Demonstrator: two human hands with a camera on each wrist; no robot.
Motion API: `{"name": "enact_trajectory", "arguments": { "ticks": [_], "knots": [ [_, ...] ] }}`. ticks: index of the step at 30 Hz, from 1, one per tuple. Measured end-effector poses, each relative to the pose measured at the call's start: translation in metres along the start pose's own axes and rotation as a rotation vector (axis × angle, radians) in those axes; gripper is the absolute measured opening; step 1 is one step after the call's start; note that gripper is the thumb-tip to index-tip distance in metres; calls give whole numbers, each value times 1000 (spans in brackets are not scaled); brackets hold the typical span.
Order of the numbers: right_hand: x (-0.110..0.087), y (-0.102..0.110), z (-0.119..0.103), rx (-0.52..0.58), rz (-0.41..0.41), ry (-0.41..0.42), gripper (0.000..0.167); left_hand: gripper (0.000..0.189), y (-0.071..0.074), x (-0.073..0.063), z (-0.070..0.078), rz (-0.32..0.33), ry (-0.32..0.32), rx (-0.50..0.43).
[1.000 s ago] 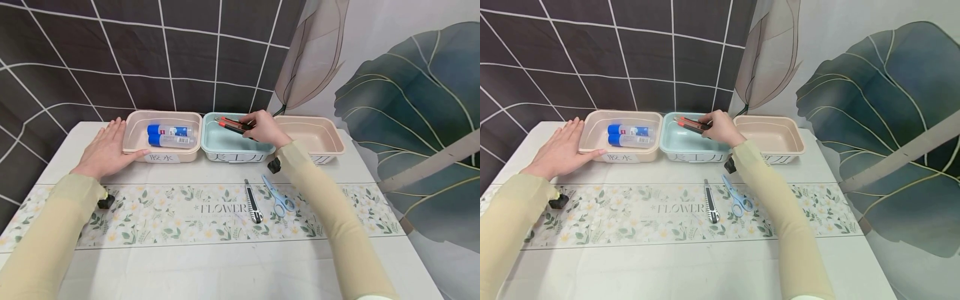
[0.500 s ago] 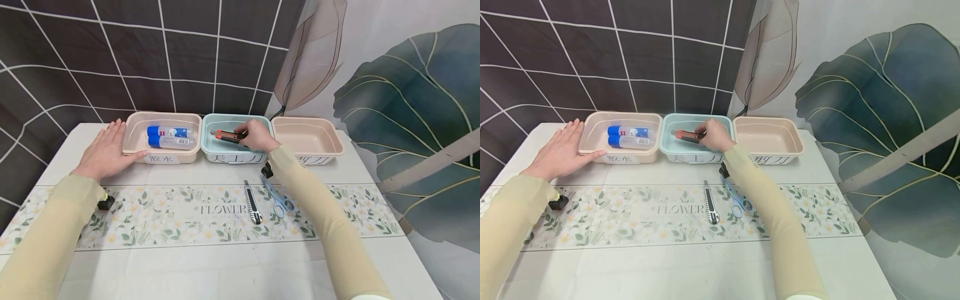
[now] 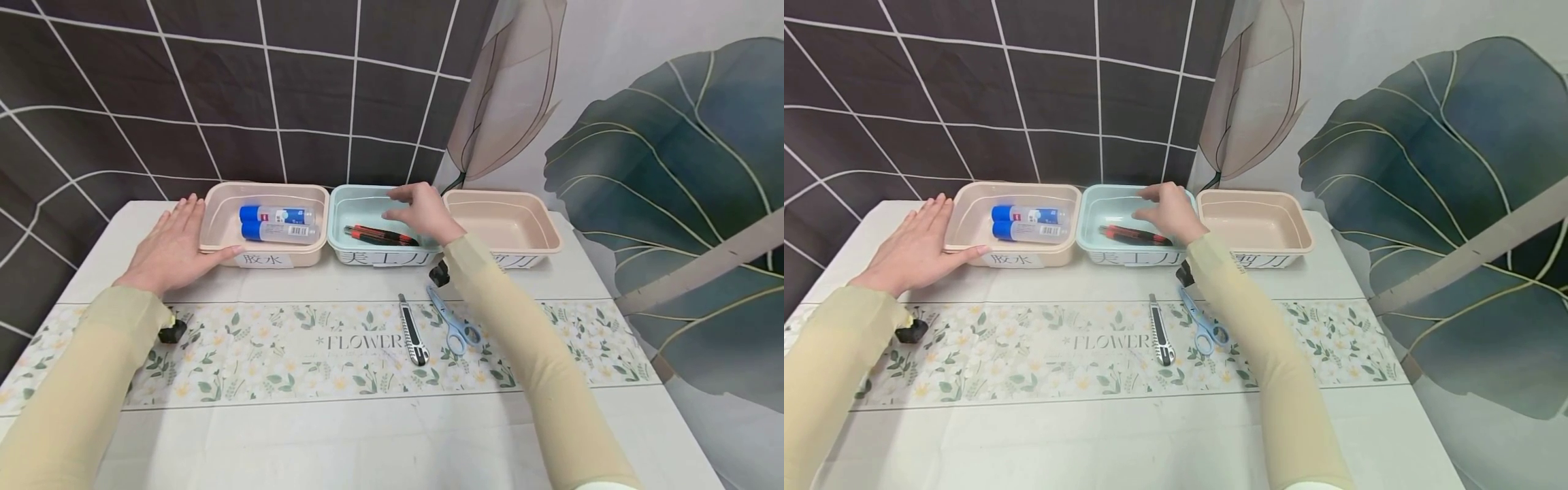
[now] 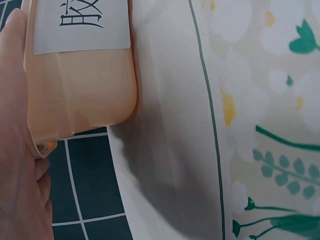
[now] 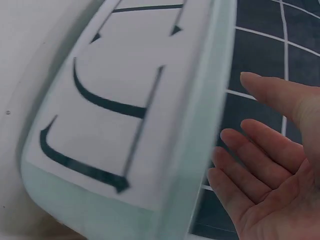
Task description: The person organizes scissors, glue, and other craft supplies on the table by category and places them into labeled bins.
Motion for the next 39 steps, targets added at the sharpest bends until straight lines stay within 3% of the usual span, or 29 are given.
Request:
{"name": "enact_trajectory", "arguments": {
  "ticks": [14,39],
  "knots": [
    [-26,25,-22,48,90,65,50,116,1,1,-2,5,1,-3],
    [-84,27,-30,90,107,137,55,115,-1,1,-1,4,-4,-5]
  ]
}}
Point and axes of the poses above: each hand's wrist, its own x-axis towards the middle knuckle, its own y-axis out of the back of the hand, z = x × y, the point moved 5 cm from there along x, towards the middle knuckle, and after that the axes turned 15 degrees about -z, right-handed, at the moved point
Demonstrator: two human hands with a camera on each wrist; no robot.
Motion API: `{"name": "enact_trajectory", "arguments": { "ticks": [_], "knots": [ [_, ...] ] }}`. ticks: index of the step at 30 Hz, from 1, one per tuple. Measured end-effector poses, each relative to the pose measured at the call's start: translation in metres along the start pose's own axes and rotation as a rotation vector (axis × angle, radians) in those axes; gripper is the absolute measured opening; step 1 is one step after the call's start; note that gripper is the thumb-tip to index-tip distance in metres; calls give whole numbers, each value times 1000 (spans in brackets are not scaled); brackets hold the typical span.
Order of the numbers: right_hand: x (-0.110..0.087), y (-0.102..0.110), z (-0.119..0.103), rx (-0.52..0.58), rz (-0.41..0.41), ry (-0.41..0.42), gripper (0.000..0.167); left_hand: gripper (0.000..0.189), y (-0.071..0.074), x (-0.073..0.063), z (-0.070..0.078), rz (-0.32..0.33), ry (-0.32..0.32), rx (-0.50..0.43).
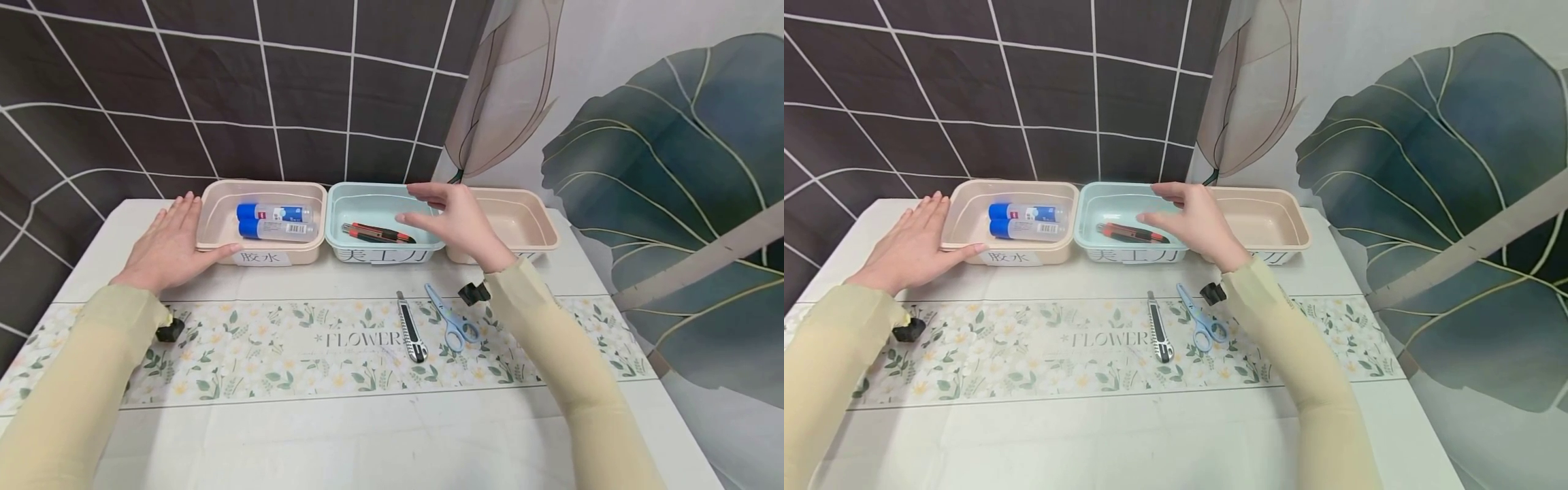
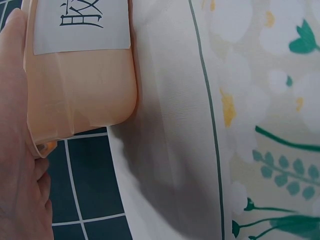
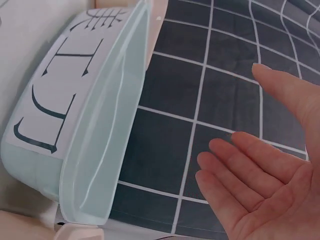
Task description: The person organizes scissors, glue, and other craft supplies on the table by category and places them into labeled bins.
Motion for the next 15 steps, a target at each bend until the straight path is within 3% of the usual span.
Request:
{"name": "enact_trajectory", "arguments": {
  "ticks": [9,15],
  "knots": [
    [-26,-8,-3,-23,-1,14,60,115,-2,0,-2,-4,1,0],
    [-46,-17,2,34,-10,1,59,115,-1,0,-1,-1,-1,3]
  ]
}}
Point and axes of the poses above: each hand's wrist, its own x-axis towards the middle knuckle, its own y-axis out of the back of the hand, z = x × y, the point moved 5 cm from there along x, towards the middle knuckle, and after that the axes turned 15 degrees about -z, right-handed, at the moved point
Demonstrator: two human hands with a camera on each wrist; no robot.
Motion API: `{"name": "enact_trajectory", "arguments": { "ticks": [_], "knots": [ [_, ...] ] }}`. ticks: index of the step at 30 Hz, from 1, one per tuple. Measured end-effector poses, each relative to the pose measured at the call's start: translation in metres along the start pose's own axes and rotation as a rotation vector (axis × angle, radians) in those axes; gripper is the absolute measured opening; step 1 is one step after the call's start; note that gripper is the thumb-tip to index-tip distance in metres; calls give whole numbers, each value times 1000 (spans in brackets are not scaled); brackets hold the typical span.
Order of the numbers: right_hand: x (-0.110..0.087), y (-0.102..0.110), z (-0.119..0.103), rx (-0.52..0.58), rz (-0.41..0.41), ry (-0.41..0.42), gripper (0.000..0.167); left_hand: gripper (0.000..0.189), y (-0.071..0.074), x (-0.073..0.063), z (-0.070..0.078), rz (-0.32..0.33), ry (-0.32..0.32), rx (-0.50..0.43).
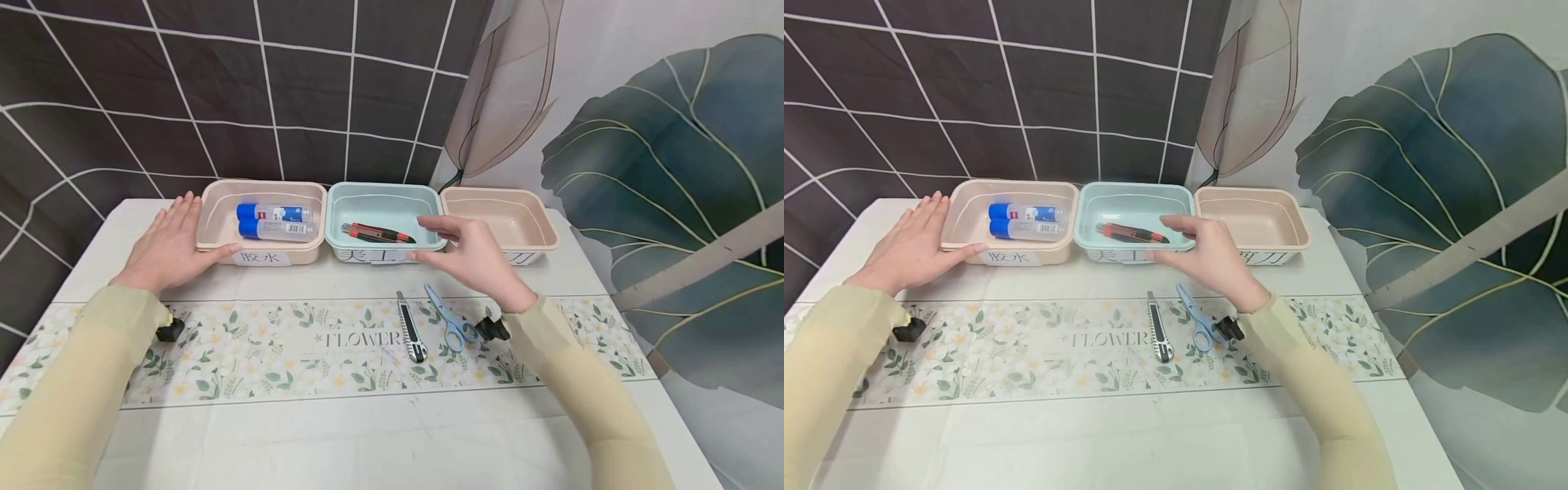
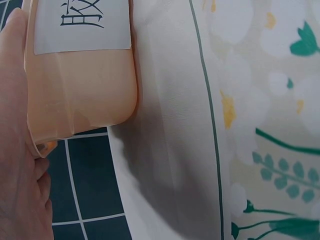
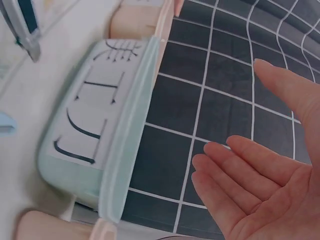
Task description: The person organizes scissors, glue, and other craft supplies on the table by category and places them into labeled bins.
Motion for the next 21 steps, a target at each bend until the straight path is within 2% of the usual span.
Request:
{"name": "enact_trajectory", "arguments": {
  "ticks": [5,10,13,21],
  "knots": [
    [-12,-10,7,27,-9,-6,62,115,1,0,0,1,0,0],
    [-22,-21,16,-54,-16,-28,63,115,0,0,-1,-7,4,-4],
    [-28,-28,21,-66,-29,-32,63,115,0,1,0,-8,4,-6],
    [-44,-47,37,-26,-71,-92,66,115,1,0,3,1,-4,-8]
  ]
}}
Point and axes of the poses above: each hand's wrist, its own x-axis towards the middle knuckle, its own y-axis out of the back of the hand, z = x × y, the point moved 5 cm from there along x, towards the middle knuckle, and after that the axes turned 15 degrees about -z, right-handed, at the moved point
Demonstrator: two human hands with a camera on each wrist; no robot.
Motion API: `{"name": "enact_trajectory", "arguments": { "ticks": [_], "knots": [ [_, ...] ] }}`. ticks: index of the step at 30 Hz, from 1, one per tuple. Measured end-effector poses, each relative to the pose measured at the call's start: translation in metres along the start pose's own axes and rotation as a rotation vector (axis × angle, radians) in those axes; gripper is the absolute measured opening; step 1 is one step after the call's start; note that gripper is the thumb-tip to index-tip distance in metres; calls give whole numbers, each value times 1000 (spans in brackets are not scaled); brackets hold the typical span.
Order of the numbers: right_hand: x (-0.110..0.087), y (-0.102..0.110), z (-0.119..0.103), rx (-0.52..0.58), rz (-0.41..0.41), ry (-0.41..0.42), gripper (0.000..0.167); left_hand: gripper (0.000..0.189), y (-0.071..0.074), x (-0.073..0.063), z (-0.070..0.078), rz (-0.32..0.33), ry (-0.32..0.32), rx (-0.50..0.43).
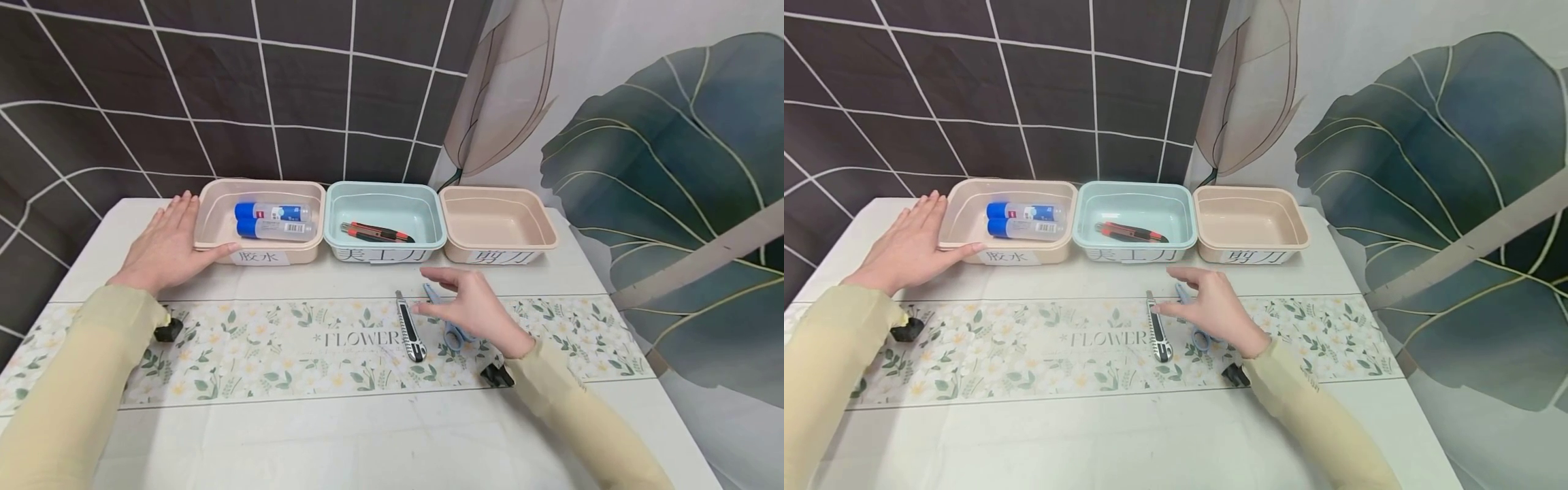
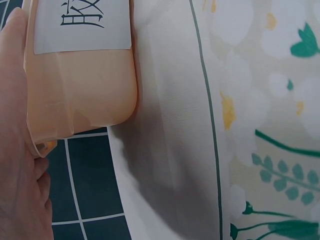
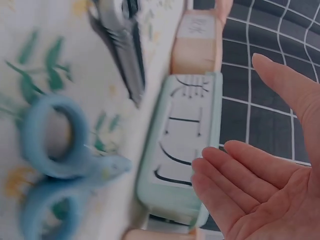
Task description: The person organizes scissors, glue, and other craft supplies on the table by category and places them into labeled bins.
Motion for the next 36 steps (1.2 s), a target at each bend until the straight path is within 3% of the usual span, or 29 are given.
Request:
{"name": "enact_trajectory", "arguments": {
  "ticks": [13,24,36],
  "knots": [
    [-11,-31,16,44,-66,-86,74,114,-1,-1,-1,3,-2,-4],
    [-13,-49,20,161,-107,-103,71,115,-1,2,-3,5,2,-4],
    [-11,-64,15,40,-119,-73,62,114,-1,2,-3,-1,3,3]
  ]
}}
Point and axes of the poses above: each hand's wrist, its own x-axis towards the middle knuckle, its own y-axis out of the back of the hand, z = x × y, the point moved 5 cm from there along x, towards the middle knuckle, and after that the axes turned 15 degrees about -z, right-handed, at the moved point
